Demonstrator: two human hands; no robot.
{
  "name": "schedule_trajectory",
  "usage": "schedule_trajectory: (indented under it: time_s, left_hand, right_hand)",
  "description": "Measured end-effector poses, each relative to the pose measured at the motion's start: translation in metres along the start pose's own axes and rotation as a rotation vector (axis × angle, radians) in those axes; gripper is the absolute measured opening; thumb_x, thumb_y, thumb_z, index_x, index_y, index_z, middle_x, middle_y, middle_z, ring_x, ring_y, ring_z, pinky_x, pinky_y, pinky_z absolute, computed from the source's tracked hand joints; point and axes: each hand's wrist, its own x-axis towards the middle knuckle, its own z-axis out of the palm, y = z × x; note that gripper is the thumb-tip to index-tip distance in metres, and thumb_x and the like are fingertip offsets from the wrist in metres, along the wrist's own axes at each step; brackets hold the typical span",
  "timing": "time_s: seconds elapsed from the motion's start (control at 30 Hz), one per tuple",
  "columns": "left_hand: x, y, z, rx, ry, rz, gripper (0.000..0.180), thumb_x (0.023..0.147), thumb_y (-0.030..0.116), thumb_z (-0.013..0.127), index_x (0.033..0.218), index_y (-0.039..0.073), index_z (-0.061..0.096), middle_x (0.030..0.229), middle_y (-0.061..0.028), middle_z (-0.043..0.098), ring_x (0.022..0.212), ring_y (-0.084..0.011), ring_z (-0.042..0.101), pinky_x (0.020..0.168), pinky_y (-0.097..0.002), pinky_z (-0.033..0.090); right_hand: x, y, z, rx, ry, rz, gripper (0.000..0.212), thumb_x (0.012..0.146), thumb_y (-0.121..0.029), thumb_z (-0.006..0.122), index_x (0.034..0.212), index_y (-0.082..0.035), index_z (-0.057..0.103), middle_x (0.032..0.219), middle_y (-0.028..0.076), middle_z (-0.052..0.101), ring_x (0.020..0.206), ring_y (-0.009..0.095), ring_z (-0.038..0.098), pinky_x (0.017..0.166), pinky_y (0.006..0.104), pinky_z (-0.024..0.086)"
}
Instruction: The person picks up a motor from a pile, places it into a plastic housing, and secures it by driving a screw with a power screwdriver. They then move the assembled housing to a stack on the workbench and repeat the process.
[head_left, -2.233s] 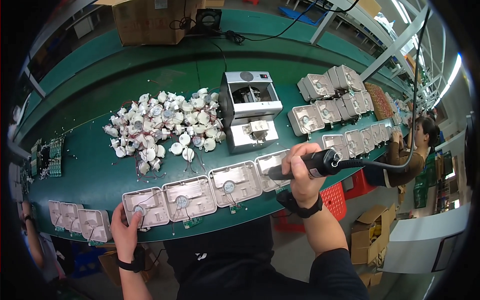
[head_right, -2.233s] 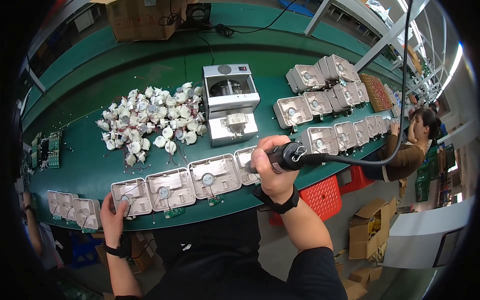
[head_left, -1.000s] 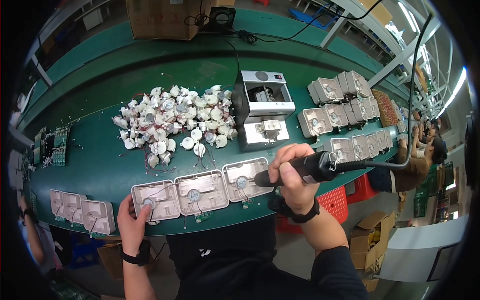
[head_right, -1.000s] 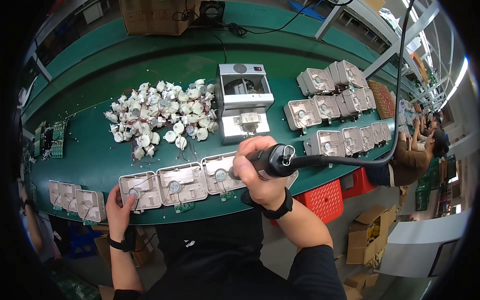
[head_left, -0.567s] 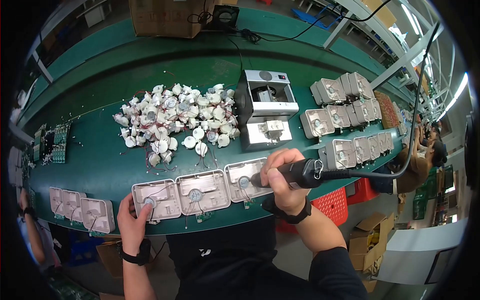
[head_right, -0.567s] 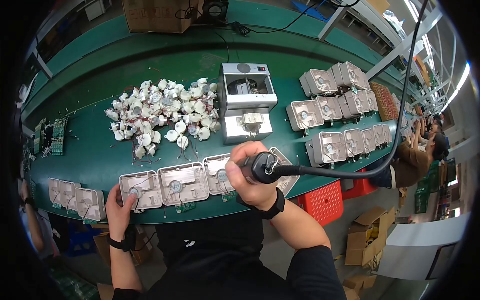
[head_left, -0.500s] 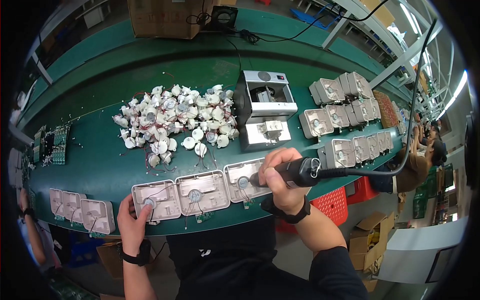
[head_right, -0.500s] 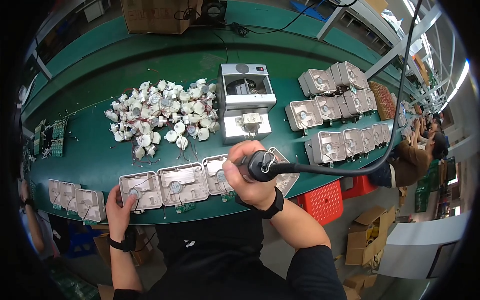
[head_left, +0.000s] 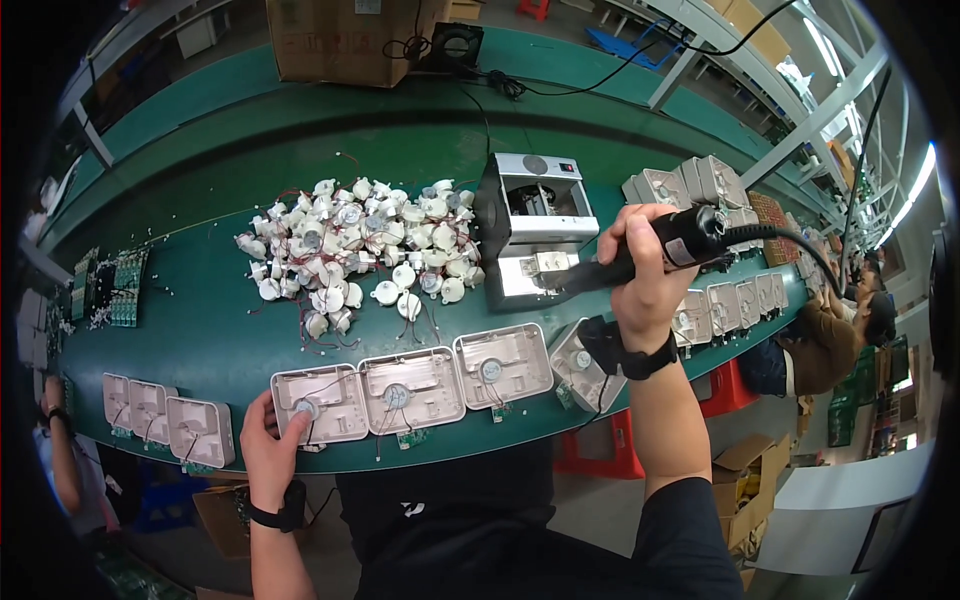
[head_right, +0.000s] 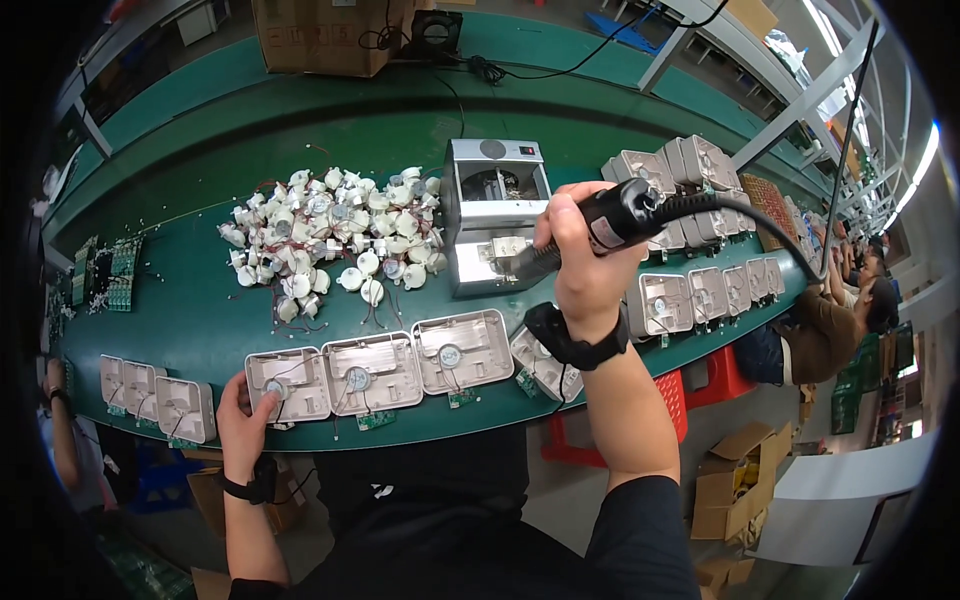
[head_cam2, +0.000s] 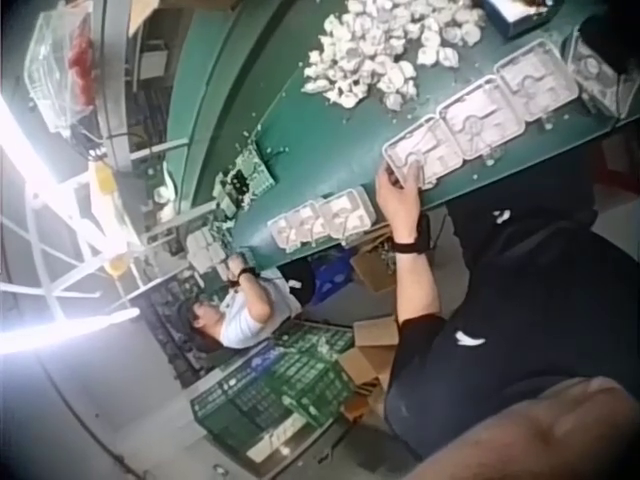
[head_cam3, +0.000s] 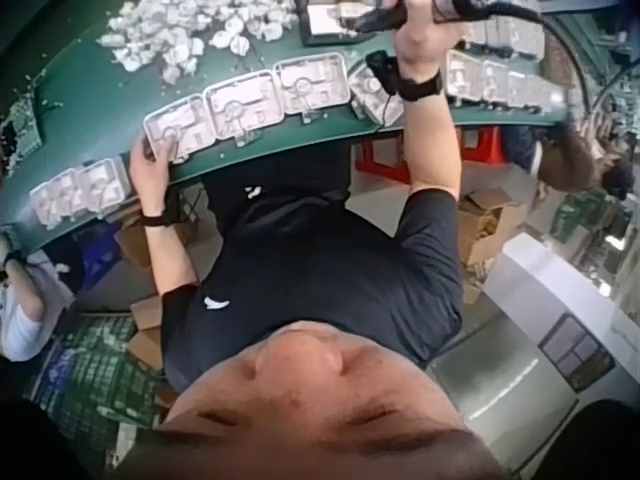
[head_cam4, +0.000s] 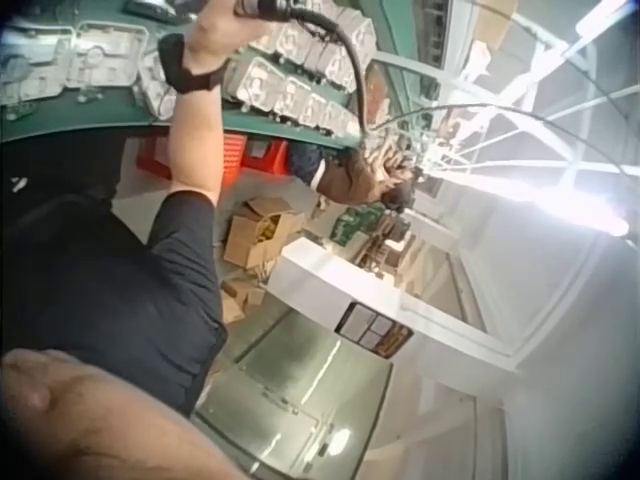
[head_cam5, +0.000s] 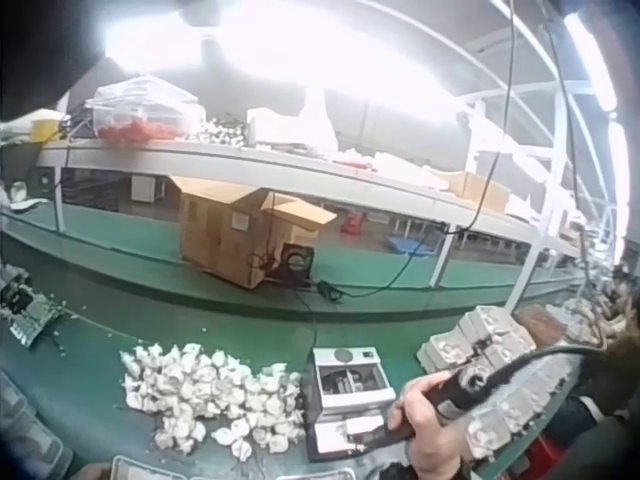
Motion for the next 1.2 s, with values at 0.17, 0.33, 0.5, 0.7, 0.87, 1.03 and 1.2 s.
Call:
schedule_trajectory:
  time_s: [0.17, 0.33, 0.5, 0.7, 0.87, 1.03, 1.2]
  left_hand:
    - [0.001, 0.004, 0.001, -0.006, 0.02, -0.003, 0.052, 0.083, 0.012, 0.079, 0.129, -0.002, 0.058, 0.113, -0.011, 0.068, 0.096, -0.0175, 0.067, 0.079, -0.0293, 0.054]
    - [0.001, -0.001, -0.001, -0.019, 0.015, 0.002, 0.051, 0.082, 0.013, 0.081, 0.127, -0.001, 0.06, 0.114, -0.0111, 0.067, 0.095, -0.0188, 0.068, 0.077, -0.0295, 0.054]
    - [0.0, -0.001, 0.0, -0.021, 0.027, 0.012, 0.051, 0.082, 0.013, 0.081, 0.126, -0.001, 0.06, 0.113, -0.0108, 0.067, 0.094, -0.0191, 0.068, 0.077, -0.0297, 0.054]
    - [-0.001, 0.001, 0.0, -0.035, 0.029, 0.023, 0.05, 0.082, 0.012, 0.081, 0.126, -0.001, 0.06, 0.112, -0.0105, 0.067, 0.093, -0.0193, 0.068, 0.077, -0.0299, 0.054]
    - [0.001, 0.004, 0.002, -0.033, 0.021, 0.031, 0.05, 0.082, 0.013, 0.081, 0.125, -0.001, 0.06, 0.112, -0.0107, 0.067, 0.094, -0.0196, 0.068, 0.077, -0.0303, 0.054]
    - [0.004, -0.003, 0.0, -0.029, 0.009, 0.011, 0.05, 0.082, 0.013, 0.081, 0.125, -0.001, 0.06, 0.113, -0.0112, 0.067, 0.094, -0.0196, 0.068, 0.077, -0.0302, 0.054]
    - [0.0, -0.004, -0.001, -0.032, 0.006, 0.002, 0.05, 0.082, 0.013, 0.081, 0.125, -0.002, 0.06, 0.114, -0.0118, 0.067, 0.094, -0.0196, 0.068, 0.077, -0.0298, 0.054]
  right_hand:
    - [-0.037, -0.034, 0.017, 0.09, -0.083, 0.162, 0.011, 0.094, -0.011, 0.058, 0.097, -0.002, 0.052, 0.091, 0.012, 0.057, 0.062, 0.016, 0.055, 0.057, 0.031, 0.048]
    - [-0.08, -0.038, 0.037, 0.26, -0.401, 0.151, 0.02, 0.089, -0.01, 0.064, 0.101, -0.001, 0.051, 0.097, 0.013, 0.056, 0.066, 0.016, 0.059, 0.058, 0.03, 0.05]
    - [-0.092, -0.022, 0.044, 0.108, -0.486, 0.155, 0.019, 0.087, -0.004, 0.064, 0.1, 0.0, 0.051, 0.096, 0.013, 0.057, 0.067, 0.016, 0.059, 0.06, 0.03, 0.051]
    - [-0.098, -0.006, 0.046, 0.08, -0.472, 0.163, 0.019, 0.086, -0.002, 0.066, 0.099, 0.0, 0.052, 0.094, 0.012, 0.058, 0.068, 0.015, 0.06, 0.061, 0.0299, 0.052]
    - [-0.101, -0.003, 0.045, 0.053, -0.475, 0.141, 0.021, 0.085, 0.0, 0.067, 0.099, -0.001, 0.051, 0.093, 0.012, 0.058, 0.067, 0.015, 0.059, 0.061, 0.0299, 0.052]
    - [-0.082, -0.014, 0.044, 0.085, -0.494, 0.148, 0.019, 0.087, -0.005, 0.066, 0.099, -0.001, 0.051, 0.092, 0.012, 0.057, 0.067, 0.016, 0.059, 0.061, 0.0299, 0.052]
    - [-0.029, -0.027, 0.019, 0.183, -0.088, -0.012, 0.013, 0.093, -0.01, 0.057, 0.101, -0.001, 0.051, 0.093, 0.012, 0.056, 0.066, 0.017, 0.056, 0.06, 0.0291, 0.048]
